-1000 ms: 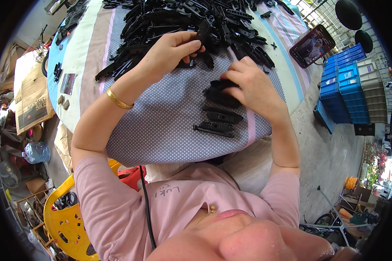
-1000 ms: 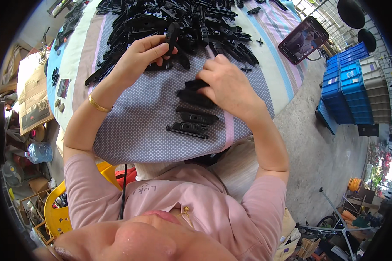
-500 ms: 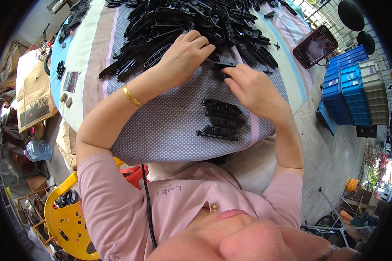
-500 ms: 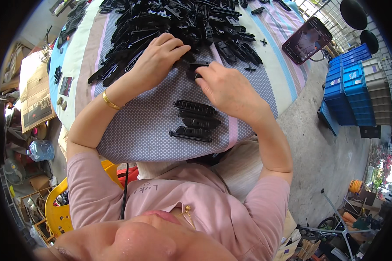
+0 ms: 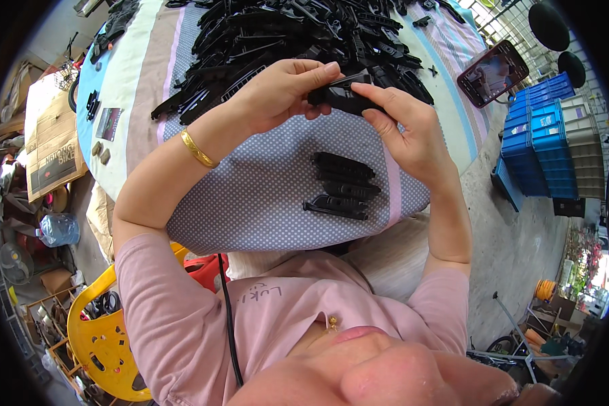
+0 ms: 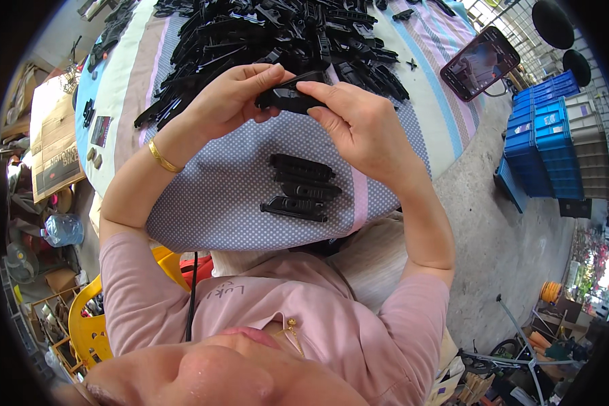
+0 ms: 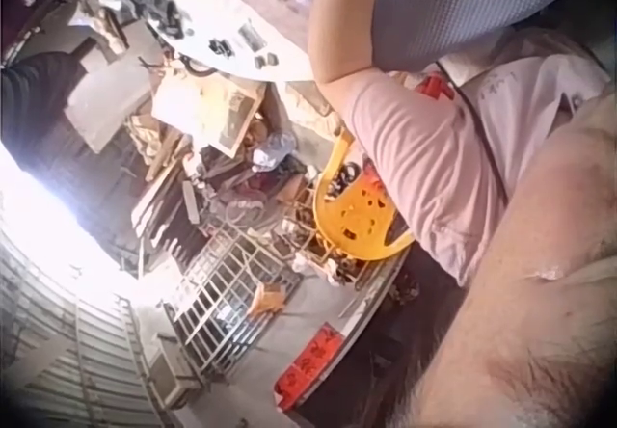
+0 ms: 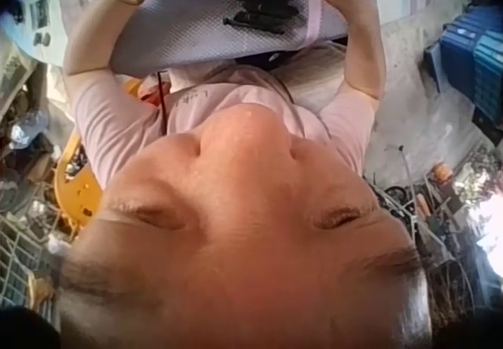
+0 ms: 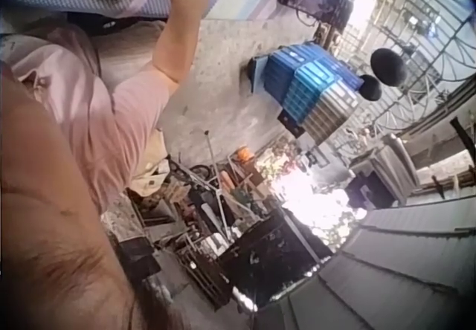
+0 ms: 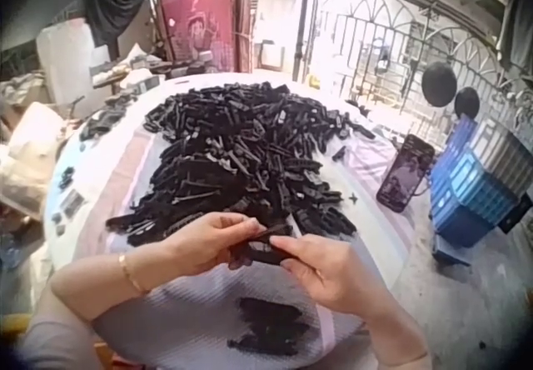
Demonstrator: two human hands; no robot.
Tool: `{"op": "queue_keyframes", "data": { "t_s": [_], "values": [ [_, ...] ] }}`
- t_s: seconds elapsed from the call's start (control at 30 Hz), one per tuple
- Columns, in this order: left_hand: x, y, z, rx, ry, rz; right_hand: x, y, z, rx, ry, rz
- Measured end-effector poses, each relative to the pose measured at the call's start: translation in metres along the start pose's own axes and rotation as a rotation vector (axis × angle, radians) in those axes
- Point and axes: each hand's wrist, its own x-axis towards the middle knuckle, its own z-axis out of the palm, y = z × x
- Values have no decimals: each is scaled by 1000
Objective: The recorder is manually assembling or inspecting small black plastic components by snapping pieces together and sorting them into a finished pile.
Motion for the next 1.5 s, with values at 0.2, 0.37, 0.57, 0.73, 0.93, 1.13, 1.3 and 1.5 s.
{"op": "queue_keyframes", "data": {
  "t_s": [0.2,0.37,0.57,0.73,0.93,1.13,1.3,1.5],
  "values": [
    [-12,3,4,220,-23,-1,-1,0,4,-133,-36,-21],
    [-22,5,20,551,79,205,-4,-1,11,-205,69,-66],
    [-24,-1,21,835,72,512,0,0,4,-207,-25,-33],
    [-23,-3,21,971,42,678,-4,-4,0,-321,-48,-28],
    [-19,2,15,945,-192,372,-9,-5,-5,-190,-158,98],
    [-2,7,-19,1411,443,816,-10,1,-2,-91,-420,110],
    [5,-4,-23,1736,560,682,-2,16,9,-501,-41,-30],
    [-3,0,-10,1319,504,577,-3,11,8,-205,-71,291]
  ]
}}
